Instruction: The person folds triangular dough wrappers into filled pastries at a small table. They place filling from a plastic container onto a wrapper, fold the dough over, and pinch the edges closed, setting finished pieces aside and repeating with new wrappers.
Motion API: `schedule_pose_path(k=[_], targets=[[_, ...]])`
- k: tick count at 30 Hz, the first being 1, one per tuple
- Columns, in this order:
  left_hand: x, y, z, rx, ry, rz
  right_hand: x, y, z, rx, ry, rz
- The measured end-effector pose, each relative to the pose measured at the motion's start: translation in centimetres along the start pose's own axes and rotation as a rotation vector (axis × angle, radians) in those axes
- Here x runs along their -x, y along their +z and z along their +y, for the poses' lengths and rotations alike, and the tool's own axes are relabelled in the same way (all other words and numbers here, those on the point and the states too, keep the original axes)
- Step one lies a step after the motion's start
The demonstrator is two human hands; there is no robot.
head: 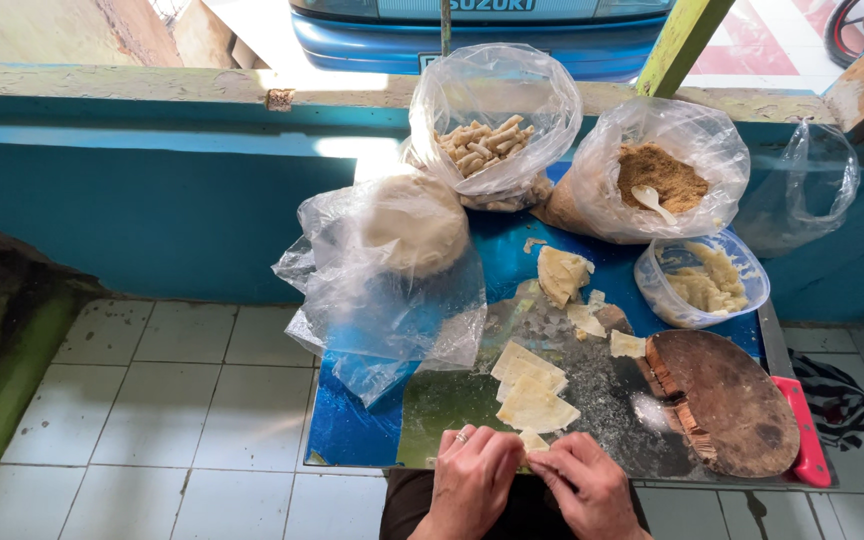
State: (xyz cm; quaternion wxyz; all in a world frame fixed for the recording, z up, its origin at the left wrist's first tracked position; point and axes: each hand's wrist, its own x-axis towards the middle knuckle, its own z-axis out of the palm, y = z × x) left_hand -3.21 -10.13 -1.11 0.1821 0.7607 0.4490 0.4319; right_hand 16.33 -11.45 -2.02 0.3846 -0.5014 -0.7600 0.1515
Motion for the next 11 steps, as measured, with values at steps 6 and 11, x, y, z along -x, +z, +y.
schedule_pose_path(k=[6, 11], targets=[[0.8, 0.5, -0.8, -0.042, 0.229, 0.045, -0.6, -0.5, 0.8, -0.125, 0.397, -0.205], [0.4, 1.3, -0.6, -0.05, 0.005, -0.072, 0.5, 0.3, 0.8, 0.06, 0.13, 0.0]])
